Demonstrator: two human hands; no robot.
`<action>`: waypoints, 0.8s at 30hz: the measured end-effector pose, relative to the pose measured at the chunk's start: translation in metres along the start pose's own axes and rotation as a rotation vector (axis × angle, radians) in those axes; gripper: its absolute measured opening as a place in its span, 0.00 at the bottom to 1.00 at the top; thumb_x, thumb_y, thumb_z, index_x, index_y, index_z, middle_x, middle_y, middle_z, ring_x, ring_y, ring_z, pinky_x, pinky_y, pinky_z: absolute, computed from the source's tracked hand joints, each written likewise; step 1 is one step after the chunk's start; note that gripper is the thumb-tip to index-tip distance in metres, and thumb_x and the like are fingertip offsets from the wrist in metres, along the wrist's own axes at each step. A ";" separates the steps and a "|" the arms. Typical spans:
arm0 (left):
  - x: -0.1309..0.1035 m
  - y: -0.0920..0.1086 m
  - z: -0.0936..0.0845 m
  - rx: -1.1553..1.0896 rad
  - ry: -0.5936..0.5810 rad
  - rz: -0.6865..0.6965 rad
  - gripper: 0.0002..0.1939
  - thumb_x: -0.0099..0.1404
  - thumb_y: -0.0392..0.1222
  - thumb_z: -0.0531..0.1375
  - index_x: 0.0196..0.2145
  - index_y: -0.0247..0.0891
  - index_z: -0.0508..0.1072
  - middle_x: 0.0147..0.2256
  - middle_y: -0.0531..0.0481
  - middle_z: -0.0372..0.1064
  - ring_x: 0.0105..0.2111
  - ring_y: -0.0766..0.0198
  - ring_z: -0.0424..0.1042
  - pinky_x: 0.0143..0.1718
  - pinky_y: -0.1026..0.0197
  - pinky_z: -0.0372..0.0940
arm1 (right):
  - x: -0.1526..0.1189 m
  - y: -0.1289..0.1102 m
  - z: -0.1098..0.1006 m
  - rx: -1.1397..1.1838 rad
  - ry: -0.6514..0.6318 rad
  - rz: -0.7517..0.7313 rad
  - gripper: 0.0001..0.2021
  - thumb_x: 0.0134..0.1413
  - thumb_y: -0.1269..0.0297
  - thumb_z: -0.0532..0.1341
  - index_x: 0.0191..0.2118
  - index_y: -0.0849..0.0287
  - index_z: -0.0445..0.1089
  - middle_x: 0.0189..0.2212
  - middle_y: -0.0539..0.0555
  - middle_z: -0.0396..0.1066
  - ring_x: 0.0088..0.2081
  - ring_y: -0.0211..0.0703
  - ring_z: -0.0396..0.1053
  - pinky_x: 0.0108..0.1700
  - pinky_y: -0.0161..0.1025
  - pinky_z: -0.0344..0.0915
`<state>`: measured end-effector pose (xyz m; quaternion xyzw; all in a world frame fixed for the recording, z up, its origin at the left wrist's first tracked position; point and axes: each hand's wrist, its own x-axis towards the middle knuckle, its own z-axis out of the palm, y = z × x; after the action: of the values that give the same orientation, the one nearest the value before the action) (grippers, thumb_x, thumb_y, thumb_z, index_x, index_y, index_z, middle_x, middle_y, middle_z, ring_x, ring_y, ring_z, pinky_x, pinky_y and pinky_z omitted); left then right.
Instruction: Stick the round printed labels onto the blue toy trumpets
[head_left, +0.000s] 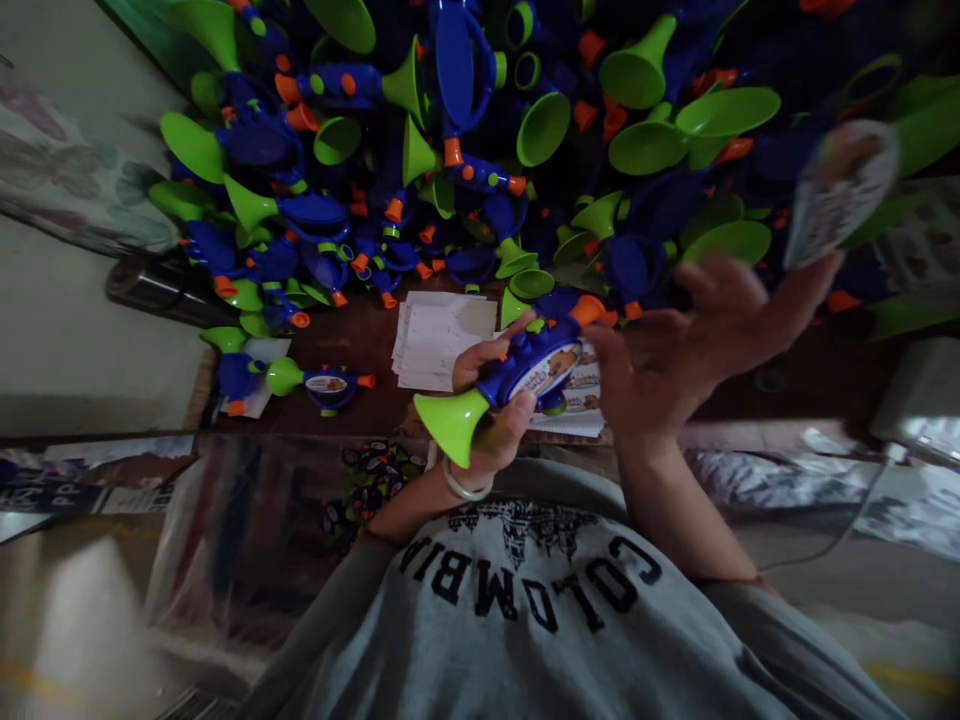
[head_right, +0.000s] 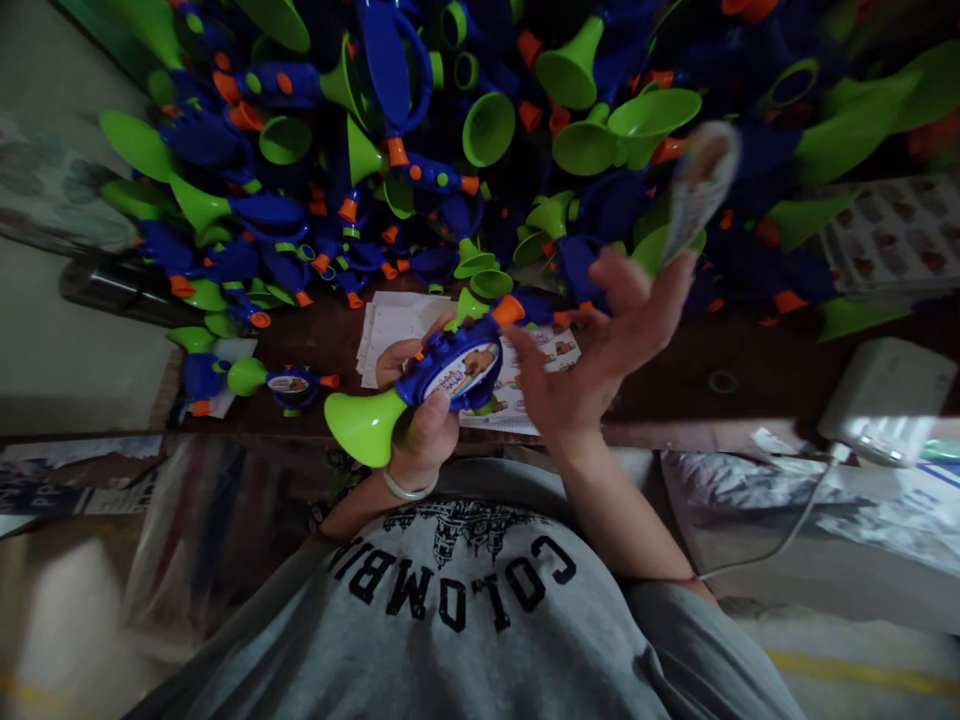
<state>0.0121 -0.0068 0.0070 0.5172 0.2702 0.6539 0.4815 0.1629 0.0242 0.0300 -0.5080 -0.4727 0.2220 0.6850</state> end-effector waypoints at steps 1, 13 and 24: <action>-0.001 0.000 0.000 0.004 0.026 -0.046 0.23 0.72 0.50 0.65 0.61 0.51 0.64 0.67 0.42 0.71 0.70 0.47 0.69 0.71 0.39 0.67 | 0.002 0.003 0.000 0.024 0.020 -0.025 0.42 0.52 0.47 0.77 0.69 0.41 0.60 0.68 0.57 0.66 0.70 0.60 0.67 0.64 0.55 0.75; 0.007 0.005 0.003 0.128 -0.085 -0.029 0.28 0.69 0.51 0.69 0.61 0.47 0.63 0.65 0.42 0.71 0.69 0.48 0.70 0.72 0.41 0.65 | -0.022 -0.008 0.015 0.650 -0.508 0.520 0.47 0.45 0.53 0.81 0.69 0.31 0.61 0.62 0.50 0.77 0.64 0.53 0.76 0.65 0.56 0.76; 0.013 0.000 0.006 -0.082 0.014 -0.293 0.27 0.65 0.62 0.70 0.53 0.44 0.73 0.54 0.43 0.80 0.64 0.49 0.75 0.71 0.41 0.67 | -0.020 -0.009 0.014 0.579 -0.342 0.398 0.33 0.56 0.61 0.74 0.64 0.28 0.70 0.58 0.44 0.81 0.57 0.50 0.81 0.72 0.62 0.69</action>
<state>0.0175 0.0038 0.0144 0.4476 0.3191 0.5906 0.5908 0.1401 0.0119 0.0298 -0.3310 -0.3899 0.5562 0.6550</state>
